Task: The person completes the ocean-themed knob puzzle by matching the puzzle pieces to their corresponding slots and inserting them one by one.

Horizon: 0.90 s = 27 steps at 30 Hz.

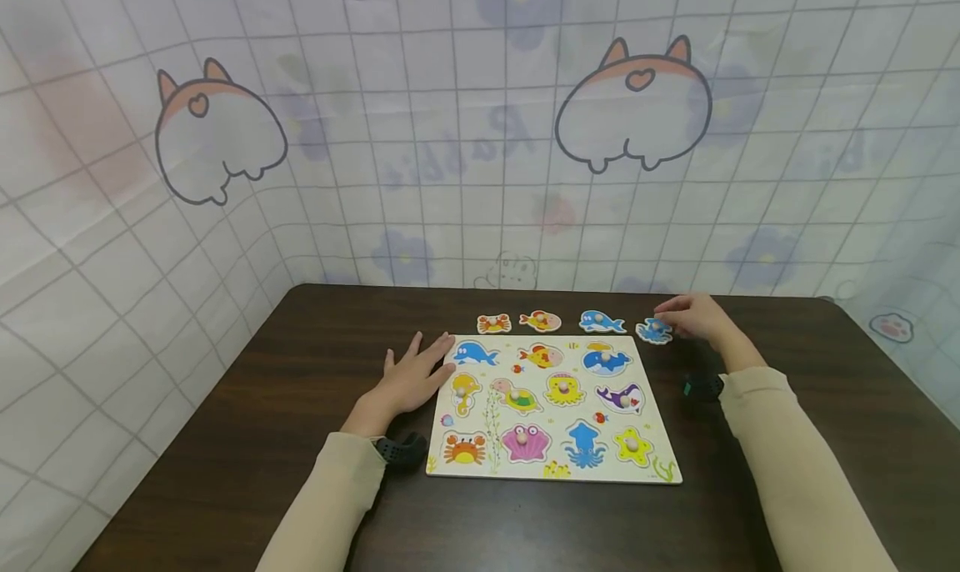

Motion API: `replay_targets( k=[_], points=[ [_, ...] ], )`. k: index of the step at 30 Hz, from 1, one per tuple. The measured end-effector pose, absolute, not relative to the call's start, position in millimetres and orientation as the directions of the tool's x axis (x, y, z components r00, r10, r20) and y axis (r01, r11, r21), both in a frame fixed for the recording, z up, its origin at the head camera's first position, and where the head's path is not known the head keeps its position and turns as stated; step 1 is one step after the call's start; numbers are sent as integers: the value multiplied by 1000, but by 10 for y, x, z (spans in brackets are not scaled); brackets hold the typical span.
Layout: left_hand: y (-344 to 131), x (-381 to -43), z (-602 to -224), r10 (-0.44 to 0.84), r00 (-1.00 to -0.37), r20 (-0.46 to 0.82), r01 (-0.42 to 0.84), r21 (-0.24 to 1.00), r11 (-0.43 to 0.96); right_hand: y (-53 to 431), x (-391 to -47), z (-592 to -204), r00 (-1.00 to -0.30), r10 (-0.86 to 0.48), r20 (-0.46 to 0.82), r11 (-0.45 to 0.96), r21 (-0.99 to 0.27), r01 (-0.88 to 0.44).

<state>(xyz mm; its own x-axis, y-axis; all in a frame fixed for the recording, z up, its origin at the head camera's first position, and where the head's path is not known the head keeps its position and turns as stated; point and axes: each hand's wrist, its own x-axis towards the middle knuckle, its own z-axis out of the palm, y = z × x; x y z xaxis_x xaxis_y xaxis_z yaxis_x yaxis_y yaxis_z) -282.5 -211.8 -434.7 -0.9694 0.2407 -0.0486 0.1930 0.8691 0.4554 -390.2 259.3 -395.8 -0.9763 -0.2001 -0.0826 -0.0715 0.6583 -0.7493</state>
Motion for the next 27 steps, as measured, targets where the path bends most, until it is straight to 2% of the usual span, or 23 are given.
replay_targets(
  k=[11,20,27],
  points=[
    [-2123,-2842,-4361,240,-970,-47,193,454,870,2644,-3966,-4032,-965,-229,-127,715,-695,-78],
    [-2126,-2849,-4342,245,-968,-46,198,457,867,2584,-3953,-3981,-963,-258,-74,795,-583,-168],
    [-2132,-2842,-4365,251,-967,-51,202,453,868,2585,-3879,-3942,-969,-242,-57,828,-533,-175]
  ],
)
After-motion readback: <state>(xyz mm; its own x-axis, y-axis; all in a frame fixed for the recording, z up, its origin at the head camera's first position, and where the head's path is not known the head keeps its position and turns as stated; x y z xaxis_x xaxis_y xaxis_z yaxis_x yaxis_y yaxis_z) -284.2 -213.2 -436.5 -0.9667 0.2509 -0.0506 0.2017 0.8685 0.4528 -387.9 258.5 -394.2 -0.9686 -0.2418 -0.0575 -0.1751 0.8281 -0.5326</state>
